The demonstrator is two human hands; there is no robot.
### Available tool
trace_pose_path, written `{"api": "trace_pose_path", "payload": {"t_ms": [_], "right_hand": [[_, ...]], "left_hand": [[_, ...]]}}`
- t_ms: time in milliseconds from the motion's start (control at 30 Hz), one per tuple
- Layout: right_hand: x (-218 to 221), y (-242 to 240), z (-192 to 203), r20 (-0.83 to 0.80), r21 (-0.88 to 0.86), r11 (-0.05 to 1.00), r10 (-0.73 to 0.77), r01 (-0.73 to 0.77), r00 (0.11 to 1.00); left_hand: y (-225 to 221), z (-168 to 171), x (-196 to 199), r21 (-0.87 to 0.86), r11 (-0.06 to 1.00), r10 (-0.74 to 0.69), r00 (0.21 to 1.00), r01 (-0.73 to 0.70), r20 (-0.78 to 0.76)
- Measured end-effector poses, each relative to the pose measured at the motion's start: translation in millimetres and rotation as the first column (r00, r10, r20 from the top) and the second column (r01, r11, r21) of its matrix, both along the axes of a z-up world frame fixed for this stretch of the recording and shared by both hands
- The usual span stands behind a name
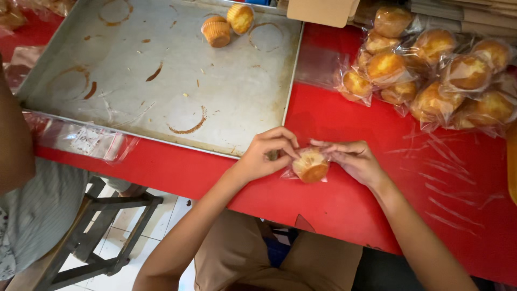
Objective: The person places muffins into individual plastic bags and then arranges the bagged muffins into a metal tray.
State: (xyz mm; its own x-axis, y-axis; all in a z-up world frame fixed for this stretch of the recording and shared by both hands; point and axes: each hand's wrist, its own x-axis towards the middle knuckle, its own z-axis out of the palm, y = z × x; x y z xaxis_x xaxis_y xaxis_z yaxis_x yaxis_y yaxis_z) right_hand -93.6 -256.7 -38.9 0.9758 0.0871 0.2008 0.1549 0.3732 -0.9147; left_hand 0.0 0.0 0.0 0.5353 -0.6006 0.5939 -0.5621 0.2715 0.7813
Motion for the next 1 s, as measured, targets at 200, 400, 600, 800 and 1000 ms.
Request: {"api": "trace_pose_path", "payload": {"t_ms": [200,400,600,800,1000], "right_hand": [[7.4,-3.7,13.2,0.071,0.018,0.986,0.164,-0.165,0.984],[11.4,-15.5,-3.7,0.117,-0.184,0.977,0.129,-0.106,0.985],[4.5,4.1,42.1,0.195,-0.451,0.893,0.088,0.01,0.977],[1.5,-2.7,28.1,0.16,-0.395,0.918,0.085,-0.015,0.984],[0.3,-7.0,21.0,-0.008,-0.486,0.873,0.032,-0.032,0.999]], "left_hand": [[-0.6,-12.6,5.3,0.021,0.998,-0.054,0.998,0.055,-0.008],[1.2,-4.3,7.7,0.078,0.988,-0.133,0.991,0.131,0.024],[5.7,1.6,9.3,0.177,0.963,-0.207,0.978,0.204,-0.001],[4.3,9.8,9.1,0.234,0.948,-0.207,0.976,0.216,-0.065],[2.9,2.8,5.3,0.321,0.924,-0.139,0.966,0.205,-0.217]]}}
